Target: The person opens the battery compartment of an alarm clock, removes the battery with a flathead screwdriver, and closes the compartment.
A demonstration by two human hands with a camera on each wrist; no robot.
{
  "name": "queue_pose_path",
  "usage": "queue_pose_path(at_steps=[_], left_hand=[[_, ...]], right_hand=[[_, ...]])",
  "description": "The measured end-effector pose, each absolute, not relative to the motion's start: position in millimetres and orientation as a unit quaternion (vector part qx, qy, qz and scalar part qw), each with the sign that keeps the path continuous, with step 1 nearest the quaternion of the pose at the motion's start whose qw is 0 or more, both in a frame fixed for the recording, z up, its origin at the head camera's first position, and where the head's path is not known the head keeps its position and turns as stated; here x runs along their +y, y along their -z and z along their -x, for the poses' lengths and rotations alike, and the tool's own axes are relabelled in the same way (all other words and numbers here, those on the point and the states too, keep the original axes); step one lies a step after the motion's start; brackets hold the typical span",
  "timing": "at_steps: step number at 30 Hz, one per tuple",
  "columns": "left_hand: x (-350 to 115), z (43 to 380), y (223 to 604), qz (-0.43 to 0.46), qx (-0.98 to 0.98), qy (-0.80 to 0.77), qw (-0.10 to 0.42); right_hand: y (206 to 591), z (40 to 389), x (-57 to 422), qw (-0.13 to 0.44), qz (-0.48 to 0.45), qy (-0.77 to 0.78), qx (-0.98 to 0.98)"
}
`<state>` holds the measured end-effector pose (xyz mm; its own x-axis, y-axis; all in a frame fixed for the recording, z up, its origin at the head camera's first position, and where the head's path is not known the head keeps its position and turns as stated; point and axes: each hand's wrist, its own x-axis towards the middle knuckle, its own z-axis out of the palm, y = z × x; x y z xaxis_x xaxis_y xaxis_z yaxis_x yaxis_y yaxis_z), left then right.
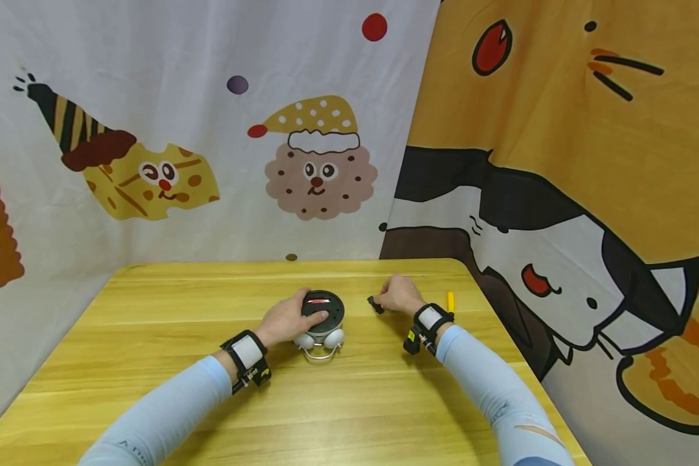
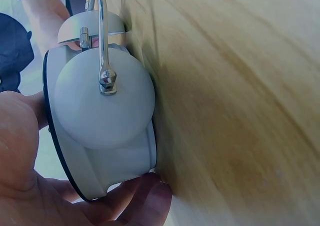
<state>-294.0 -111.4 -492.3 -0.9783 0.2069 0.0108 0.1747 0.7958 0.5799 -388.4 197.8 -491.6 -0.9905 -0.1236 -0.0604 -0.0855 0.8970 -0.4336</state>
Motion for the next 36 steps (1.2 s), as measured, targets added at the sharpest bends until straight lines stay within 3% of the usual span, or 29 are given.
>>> queue_pose_path(at_steps=[36], left_hand=[[-113.5, 294.8, 493.6, -0.102, 0.948, -0.3, 0.027]], right_hand=[[473.7, 388.9, 236.6, 0.024, 0.046, 0.269, 0.962]])
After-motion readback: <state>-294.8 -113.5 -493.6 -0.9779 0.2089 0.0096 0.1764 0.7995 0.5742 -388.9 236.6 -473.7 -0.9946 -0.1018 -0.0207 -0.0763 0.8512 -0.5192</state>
